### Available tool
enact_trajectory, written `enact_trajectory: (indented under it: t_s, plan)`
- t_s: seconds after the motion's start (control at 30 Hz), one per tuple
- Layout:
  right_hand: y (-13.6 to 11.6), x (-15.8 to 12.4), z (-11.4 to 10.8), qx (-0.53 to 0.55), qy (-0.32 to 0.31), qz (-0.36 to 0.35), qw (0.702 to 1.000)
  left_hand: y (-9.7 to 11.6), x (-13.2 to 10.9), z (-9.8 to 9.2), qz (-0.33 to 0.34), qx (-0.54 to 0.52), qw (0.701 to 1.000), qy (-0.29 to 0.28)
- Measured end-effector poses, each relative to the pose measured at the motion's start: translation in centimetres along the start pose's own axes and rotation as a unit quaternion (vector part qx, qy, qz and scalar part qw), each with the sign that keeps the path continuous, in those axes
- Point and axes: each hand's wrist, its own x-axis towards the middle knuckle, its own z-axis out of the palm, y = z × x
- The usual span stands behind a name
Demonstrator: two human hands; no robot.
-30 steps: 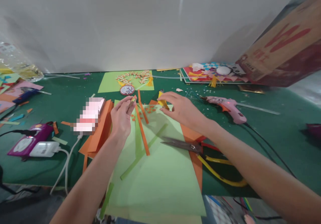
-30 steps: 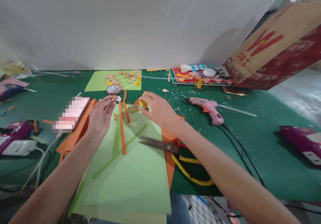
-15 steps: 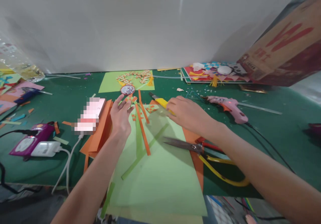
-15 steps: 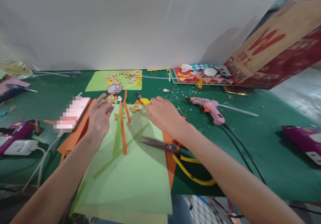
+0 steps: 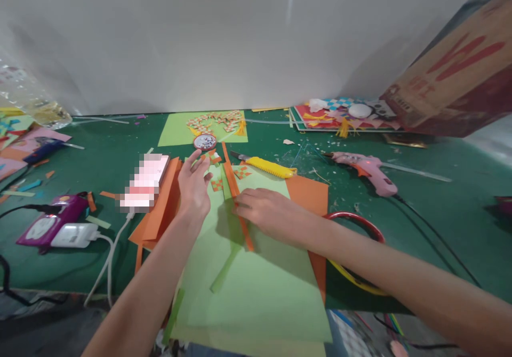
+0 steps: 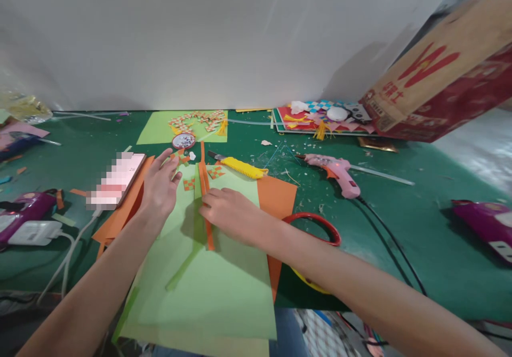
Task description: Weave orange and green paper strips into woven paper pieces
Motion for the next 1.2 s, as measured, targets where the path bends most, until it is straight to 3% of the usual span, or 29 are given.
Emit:
enact_trajectory:
  t_s: [0.2,0.3,0.4,0.53,0.67,0.83,0.93,1.0,1.07,1.2]
  plan:
    - [0.9,-1.2,0.3,-0.054,0.021,-0.048,0.997,-0.1,0.0,-0.1,0.006,0.015,1.0,-0.012]
    - [1.7,-1.9,0.6,-0.043,0.062,-0.052,0.996,-0.1,-0.2,0.0,0.025,0.082,0.995,-0.051]
    - [2.4,-2.3,0.4,-0.004,0.122,-0.009,0.992,-0.4,-0.4,0.0,0.1,0.212,0.965,-0.116]
    - [2.3,-2.0,-0.3,0.047,0.128,0.012,0.991,-1.0,-0.2,-0.5,0.201,0.347,0.907,-0.127]
    - [1.4,-0.8,-0.6,0.047,0.079,0.009,0.996,-1.2,-0.2,-0.7,0.203,0.376,0.895,-0.127]
    - [1.1,-0.3,0.3,0.064,0.072,0.045,0.994,-1.1,-0.6,-0.4,0.238,0.373,0.891,-0.098]
    - [1.2,-0.4,1.2,0.088,0.086,0.051,0.991,-1.2,-0.7,-0.4,0.276,0.459,0.839,-0.1]
    - [1.3,-0.4,1.7,0.104,0.105,0.042,0.988,-1.2,-0.5,-0.4,0.303,0.517,0.793,-0.113]
    - [1.5,-0.3,2.0,0.133,0.14,0.036,0.981,-1.3,-0.2,-0.4,0.334,0.533,0.767,-0.128]
    - [1.9,-0.6,1.3,0.235,0.258,0.101,0.932,-1.3,0.0,-0.2,0.382,0.487,0.773,-0.14]
